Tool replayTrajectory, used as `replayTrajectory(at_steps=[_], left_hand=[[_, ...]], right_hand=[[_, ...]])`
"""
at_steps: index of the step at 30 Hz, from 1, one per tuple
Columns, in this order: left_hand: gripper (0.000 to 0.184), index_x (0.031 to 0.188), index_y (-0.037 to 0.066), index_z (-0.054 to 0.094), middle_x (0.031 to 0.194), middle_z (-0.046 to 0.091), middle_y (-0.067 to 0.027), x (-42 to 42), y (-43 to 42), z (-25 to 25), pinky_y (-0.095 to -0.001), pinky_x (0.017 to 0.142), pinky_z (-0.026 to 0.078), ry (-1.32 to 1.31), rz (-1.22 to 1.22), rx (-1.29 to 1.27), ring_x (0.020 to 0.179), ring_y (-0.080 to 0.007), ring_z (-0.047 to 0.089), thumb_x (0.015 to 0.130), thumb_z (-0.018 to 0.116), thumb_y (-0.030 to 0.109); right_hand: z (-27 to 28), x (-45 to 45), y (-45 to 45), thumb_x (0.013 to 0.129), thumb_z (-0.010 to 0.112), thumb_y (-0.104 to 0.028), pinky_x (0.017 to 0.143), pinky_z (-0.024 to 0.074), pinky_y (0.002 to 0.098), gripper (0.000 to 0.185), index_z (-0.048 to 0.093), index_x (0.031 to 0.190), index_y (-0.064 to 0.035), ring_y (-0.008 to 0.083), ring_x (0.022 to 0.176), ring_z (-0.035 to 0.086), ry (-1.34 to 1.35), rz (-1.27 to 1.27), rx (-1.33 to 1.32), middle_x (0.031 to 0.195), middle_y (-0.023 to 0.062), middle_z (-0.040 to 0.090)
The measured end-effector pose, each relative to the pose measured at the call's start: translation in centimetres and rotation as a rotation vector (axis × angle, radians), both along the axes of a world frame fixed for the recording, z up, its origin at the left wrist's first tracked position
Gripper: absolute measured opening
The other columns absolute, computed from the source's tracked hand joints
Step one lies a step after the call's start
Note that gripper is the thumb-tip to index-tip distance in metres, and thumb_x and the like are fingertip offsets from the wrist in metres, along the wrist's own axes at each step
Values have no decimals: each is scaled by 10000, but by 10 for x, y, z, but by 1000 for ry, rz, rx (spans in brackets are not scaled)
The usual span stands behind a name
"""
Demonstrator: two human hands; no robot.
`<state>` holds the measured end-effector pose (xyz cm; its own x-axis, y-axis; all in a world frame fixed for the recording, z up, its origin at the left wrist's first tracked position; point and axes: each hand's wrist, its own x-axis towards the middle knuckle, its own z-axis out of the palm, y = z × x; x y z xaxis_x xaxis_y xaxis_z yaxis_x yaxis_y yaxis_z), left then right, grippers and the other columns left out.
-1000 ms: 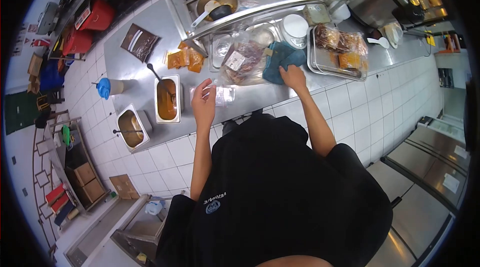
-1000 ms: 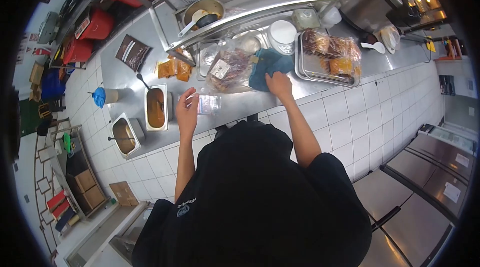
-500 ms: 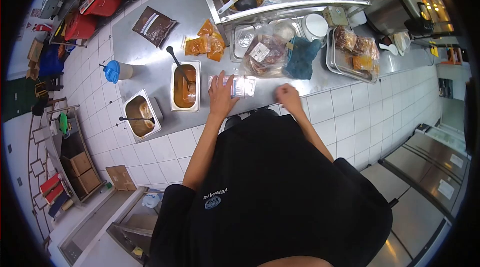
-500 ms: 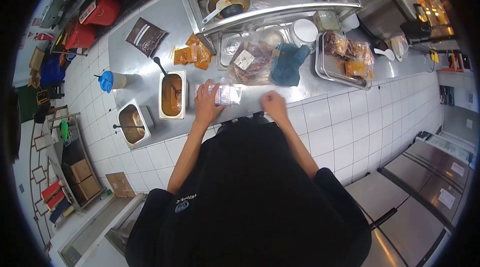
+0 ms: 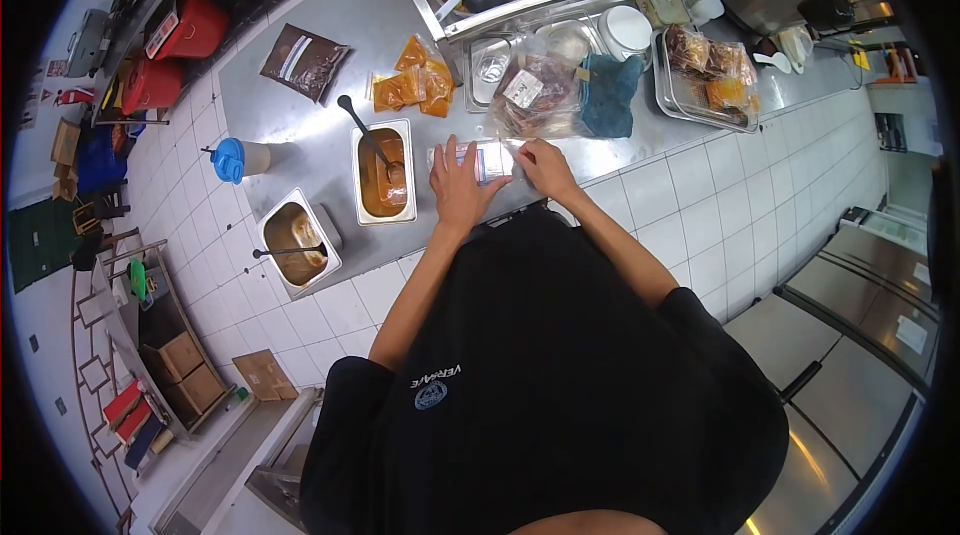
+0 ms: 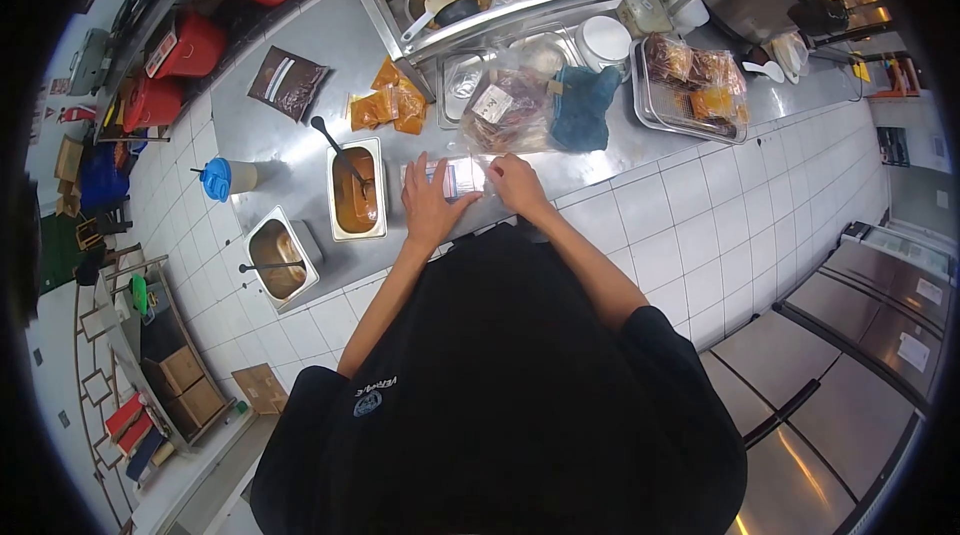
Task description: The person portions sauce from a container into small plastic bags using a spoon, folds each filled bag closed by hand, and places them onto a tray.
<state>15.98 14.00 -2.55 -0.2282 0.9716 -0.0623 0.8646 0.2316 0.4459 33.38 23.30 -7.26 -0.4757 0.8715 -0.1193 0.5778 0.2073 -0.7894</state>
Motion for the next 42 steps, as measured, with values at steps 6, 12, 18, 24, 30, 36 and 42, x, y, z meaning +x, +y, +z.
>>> replayTrajectory(at_steps=[6,12,18,24,30,36,42], left_hand=[[855,1393,48,463,1490,329,-213,22,8,-7,-682,1093,157,105,33,86,1417,-460,208,788,689,607],[712,1298,70,533,1381,434,-142,28,13,-12,-640,1109,155,66,-93,199,1347,-361,329,779,734,514],[514,1210,124,604,1229,525,-70,32,18,-25,-576,1101,205,50,-257,223,1215,-285,439,790,752,380],[379,1104,139,659,1217,542,-54,28,16,-30,-581,1101,212,48,-224,204,1204,-270,451,789,754,327],[415,1128,126,652,1248,533,-62,28,16,-30,-585,1110,201,28,-195,202,1216,-273,446,776,767,312],[445,1226,52,575,1212,569,-121,40,28,6,-501,1039,371,-514,17,150,1171,-255,533,883,708,303],[284,1160,24,565,1066,654,-92,38,37,24,-318,877,537,-1709,269,-282,939,-187,675,987,599,246]], right_hand=[[15,11,0,901,616,-171,703,488,412,210,682,966,18,327,768,648,20,-10,128,842,177,671],[-6,18,8,848,708,-130,593,493,317,137,667,860,1,187,623,637,174,-281,-252,710,96,660],[9,28,15,850,759,-153,590,494,200,187,610,838,-39,71,720,631,323,-288,-636,782,36,669],[11,47,14,851,750,-131,650,528,228,176,608,854,-26,89,748,634,518,-330,-772,840,49,676],[11,68,18,878,690,-108,701,538,257,192,576,998,-10,140,804,671,348,-274,-579,895,83,688],[91,57,18,956,582,-78,749,554,300,141,498,1064,-42,153,870,662,560,-164,-677,1033,107,667],[98,52,27,974,524,-39,739,558,293,129,459,1084,-42,159,879,661,599,-233,-620,1044,103,655]])
